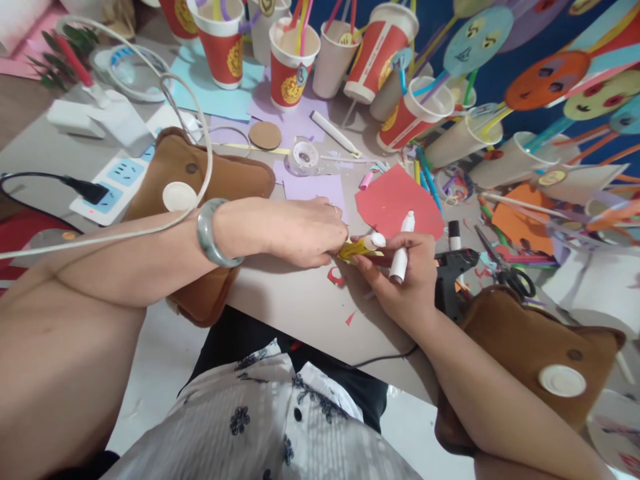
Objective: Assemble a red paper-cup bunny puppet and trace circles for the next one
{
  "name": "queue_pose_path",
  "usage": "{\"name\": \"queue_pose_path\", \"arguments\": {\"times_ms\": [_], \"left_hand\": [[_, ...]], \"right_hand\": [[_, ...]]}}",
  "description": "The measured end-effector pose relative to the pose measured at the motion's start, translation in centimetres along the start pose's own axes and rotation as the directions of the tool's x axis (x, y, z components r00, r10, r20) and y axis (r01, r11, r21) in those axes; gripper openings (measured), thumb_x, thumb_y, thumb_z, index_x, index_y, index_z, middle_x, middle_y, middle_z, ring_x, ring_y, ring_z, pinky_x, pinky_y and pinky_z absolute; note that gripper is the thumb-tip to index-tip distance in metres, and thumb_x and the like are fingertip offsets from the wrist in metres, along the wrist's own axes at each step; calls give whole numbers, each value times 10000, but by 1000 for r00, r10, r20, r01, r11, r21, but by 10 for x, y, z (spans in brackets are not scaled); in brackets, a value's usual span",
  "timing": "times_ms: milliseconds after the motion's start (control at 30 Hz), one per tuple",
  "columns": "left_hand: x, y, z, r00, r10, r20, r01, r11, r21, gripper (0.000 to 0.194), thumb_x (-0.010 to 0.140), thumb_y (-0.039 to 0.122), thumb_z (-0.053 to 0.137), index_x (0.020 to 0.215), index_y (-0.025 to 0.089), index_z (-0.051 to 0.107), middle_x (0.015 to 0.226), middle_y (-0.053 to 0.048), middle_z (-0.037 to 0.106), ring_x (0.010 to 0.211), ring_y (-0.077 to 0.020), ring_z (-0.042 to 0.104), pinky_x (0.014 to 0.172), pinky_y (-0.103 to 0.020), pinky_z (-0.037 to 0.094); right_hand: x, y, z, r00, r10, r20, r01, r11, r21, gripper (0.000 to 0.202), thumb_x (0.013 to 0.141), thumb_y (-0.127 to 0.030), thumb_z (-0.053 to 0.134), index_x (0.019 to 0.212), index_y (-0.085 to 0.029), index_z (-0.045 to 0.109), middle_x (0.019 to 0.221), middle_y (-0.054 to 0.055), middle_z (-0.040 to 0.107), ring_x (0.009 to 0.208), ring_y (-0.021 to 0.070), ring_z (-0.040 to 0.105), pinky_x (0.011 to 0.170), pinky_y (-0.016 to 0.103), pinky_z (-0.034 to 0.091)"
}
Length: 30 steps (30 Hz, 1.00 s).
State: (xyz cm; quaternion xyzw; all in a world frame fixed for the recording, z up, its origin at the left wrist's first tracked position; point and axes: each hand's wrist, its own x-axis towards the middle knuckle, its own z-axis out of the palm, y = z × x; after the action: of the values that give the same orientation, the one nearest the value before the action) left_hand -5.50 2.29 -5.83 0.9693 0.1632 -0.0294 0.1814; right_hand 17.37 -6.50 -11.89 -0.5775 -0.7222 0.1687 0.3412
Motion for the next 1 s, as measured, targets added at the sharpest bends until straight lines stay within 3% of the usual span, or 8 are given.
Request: {"name": "queue_pose_path", "arguments": {"times_ms": [200,367,567,1000], "left_hand": [[1,2,-1,999,-21,39,18,998,57,268,951,196,496,853,184,745,901,-89,767,802,-211,628,825,-371,423],[2,-2,5,1000,4,-20,-3,1000,29,280,934,173,494,763,197,715,877,-78,762,741,-196,612,777,-367,416],[1,-3,5,1000,-13,-18,13,1000,-8,241,901,136,511,783,188,714,826,-70,748,695,-184,589,739,-352,413],[-2,-2,5,1000,15,-7,-15,1000,1,312,845,92,504,924,213,780,925,-84,726,754,-199,592,775,-361,427]], "right_hand": [[1,-2,-1,999,-31,-23,30,999,-29,422,864,-575,748,1021,-279,491,969,43,635,717,238,720,563,378,592],[3,-5,-2,995,-83,-52,79,994,-73,423,868,-612,730,978,-270,509,921,44,621,699,227,694,549,366,580],[2,-7,-2,999,-48,-16,47,998,-34,406,875,-599,722,987,-275,505,934,42,617,731,238,715,565,377,592],[7,-13,-4,998,-49,-34,45,993,-107,449,865,-675,690,925,-278,490,827,35,601,651,216,615,539,345,493]]}}
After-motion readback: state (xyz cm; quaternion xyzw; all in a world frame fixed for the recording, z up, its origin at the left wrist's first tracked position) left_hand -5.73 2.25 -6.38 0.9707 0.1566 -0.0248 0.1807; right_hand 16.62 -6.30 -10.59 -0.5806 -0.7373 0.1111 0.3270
